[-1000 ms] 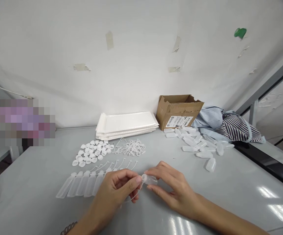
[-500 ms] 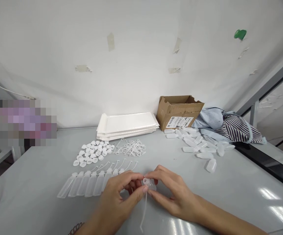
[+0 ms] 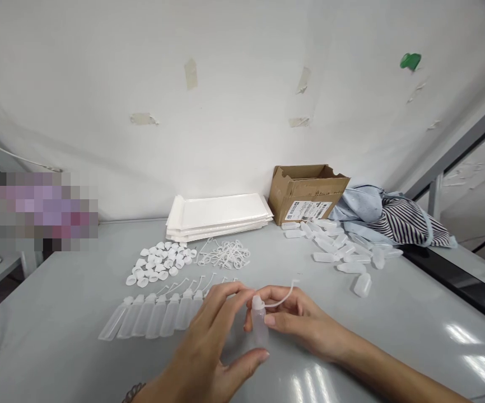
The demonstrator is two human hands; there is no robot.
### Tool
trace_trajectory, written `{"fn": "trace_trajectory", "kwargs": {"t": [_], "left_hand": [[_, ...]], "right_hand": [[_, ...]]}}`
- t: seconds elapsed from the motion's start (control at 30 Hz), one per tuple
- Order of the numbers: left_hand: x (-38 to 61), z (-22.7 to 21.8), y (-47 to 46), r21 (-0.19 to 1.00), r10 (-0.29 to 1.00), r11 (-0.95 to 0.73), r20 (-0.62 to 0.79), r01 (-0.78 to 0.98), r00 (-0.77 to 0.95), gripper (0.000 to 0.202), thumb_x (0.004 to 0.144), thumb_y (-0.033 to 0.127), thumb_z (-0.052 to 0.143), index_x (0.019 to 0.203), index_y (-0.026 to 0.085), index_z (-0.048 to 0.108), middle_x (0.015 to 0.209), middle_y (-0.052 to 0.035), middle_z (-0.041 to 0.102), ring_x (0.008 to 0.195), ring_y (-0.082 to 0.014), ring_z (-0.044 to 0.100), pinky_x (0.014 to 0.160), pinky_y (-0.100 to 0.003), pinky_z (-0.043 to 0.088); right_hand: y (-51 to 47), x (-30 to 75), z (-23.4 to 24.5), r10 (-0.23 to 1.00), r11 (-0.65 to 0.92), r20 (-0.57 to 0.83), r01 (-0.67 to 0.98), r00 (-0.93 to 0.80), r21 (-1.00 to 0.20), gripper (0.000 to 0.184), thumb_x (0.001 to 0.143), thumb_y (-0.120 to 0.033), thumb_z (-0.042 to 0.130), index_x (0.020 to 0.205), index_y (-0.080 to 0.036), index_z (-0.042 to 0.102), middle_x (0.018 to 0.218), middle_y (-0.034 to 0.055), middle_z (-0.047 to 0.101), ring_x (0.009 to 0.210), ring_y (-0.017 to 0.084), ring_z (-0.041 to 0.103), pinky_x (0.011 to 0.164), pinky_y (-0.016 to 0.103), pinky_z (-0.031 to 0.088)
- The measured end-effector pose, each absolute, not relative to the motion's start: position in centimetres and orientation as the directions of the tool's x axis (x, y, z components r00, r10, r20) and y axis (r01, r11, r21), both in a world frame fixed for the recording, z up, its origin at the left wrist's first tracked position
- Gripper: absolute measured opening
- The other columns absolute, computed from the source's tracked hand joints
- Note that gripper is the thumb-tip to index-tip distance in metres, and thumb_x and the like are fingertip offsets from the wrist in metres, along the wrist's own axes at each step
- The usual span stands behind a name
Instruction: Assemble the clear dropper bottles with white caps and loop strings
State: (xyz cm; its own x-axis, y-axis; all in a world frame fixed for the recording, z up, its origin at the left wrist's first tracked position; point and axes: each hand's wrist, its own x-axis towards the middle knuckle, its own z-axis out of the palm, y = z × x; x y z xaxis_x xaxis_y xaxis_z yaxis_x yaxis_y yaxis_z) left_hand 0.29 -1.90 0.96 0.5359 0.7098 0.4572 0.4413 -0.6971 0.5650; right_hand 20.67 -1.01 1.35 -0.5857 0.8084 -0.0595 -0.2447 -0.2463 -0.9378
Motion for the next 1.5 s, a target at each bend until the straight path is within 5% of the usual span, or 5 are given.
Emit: {"fn": "trace_trajectory", "kwargs": {"t": [0.33,0.77,1.5], "left_hand": [[0.8,1.6,-1.7,0.473,0.638,-0.768,0.511,0.43,0.577,0.059,0.072,0.012,0.067,0.122,0.022,0.038,0.108,-0.0108,0.055,0.103,-0.0284,0.053,0.087,-0.041,0.05],[-1.5,1.1,0.2,0.505,0.744,-0.658,0.316,0.56,0.589,0.049,0.077,0.016,0.065,0.121,0.024,0.046,0.115,-0.0078,0.055,0.109,-0.0282,0.048,0.089,-0.043,0.047],[-2.8,1.4,1.5,0.467,0.78,-0.592,0.128,0.656,0.613,0.039,0.072,0.016,0.068,0.109,0.02,0.055,0.104,-0.0057,0.061,0.106,-0.029,0.046,0.088,-0.044,0.045]], "right_hand": [[-0.8,20.4,-0.1,0.77,-0.363,-0.134,-0.255,-0.624,-0.896,0.034,0.076,-0.036,0.072,0.103,-0.017,0.066,0.083,0.0043,0.069,0.082,0.017,0.064,0.082,0.034,0.046],[0.7,21.3,0.9,0.957,-0.144,-0.099,-0.149,-0.273,-0.978,0.03,0.08,-0.042,0.068,0.098,-0.019,0.063,0.093,0.003,0.065,0.073,0.012,0.062,0.079,0.031,0.047],[1.2,21.5,-0.4,0.875,-0.212,-0.182,-0.017,-0.449,-0.977,0.045,0.077,-0.04,0.071,0.115,-0.018,0.06,0.098,0.0062,0.068,0.097,0.02,0.062,0.09,0.038,0.044]]}}
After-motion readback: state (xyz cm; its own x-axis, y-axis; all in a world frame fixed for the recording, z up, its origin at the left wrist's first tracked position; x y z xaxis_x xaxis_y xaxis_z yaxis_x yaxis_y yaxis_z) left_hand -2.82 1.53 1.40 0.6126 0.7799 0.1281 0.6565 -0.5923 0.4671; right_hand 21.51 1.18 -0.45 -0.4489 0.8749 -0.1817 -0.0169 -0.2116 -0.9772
